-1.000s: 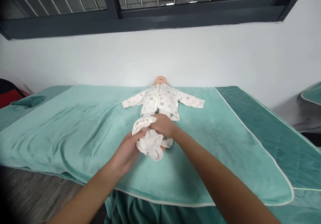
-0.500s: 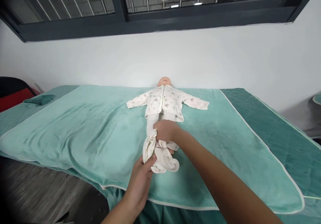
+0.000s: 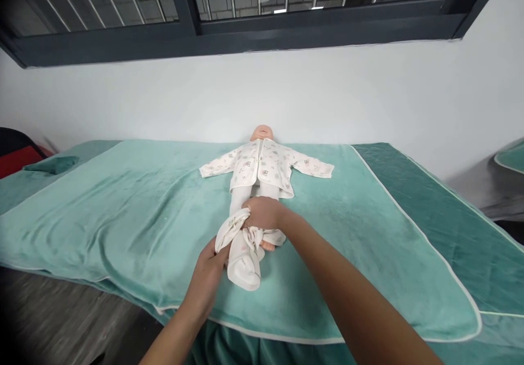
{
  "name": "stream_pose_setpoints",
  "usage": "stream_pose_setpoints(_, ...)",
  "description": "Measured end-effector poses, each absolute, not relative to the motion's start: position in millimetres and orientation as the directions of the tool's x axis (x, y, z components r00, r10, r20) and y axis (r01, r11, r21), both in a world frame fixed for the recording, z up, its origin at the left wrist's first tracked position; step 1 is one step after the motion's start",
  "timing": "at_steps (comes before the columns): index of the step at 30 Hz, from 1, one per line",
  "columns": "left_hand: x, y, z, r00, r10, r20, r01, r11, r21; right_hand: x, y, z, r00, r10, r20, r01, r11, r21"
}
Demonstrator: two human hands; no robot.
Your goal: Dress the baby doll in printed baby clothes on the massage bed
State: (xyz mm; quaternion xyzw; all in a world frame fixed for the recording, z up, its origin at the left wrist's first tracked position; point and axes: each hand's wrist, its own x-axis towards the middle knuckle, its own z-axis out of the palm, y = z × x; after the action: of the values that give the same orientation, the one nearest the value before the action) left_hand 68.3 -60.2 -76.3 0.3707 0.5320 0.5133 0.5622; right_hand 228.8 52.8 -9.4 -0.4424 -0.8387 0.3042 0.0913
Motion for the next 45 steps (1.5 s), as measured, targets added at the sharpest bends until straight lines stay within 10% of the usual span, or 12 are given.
stream_pose_setpoints(7, 70, -48, -80, -0.155, 0.958, -0.243, -0.344, 0.178, 0.922, 228, 51, -4, -0.585, 0.799, -0.135, 0.595, 0.31, -0.742)
stream_pose_setpoints(15, 53, -3, -95, -0.285, 0.95, 0.124, 0.097, -0.1, 0.99, 244, 53, -3, -0.646, 0.741, -0.184, 0.433, 0.157, -0.888)
stream_pose_setpoints(26, 42, 50, -88, -0.2, 0.97, 0.141, 0.126, -0.117, 0.985, 230, 61, -11, -0.536, 0.843, -0.04, 0.602, 0.349, -0.718)
stream_pose_setpoints(35, 36, 71, -83, -0.096, 0.983, 0.156, 0.201, -0.135, 0.97, 213, 67, -26, -0.252, 0.967, -0.031, 0.778, 0.183, -0.601)
stream_pose_setpoints(45, 23, 10, -92, -0.051, 0.992, 0.113, 0.118, -0.106, 0.987, 239, 54, 1, -0.657, 0.721, -0.22, 0.476, 0.171, -0.863)
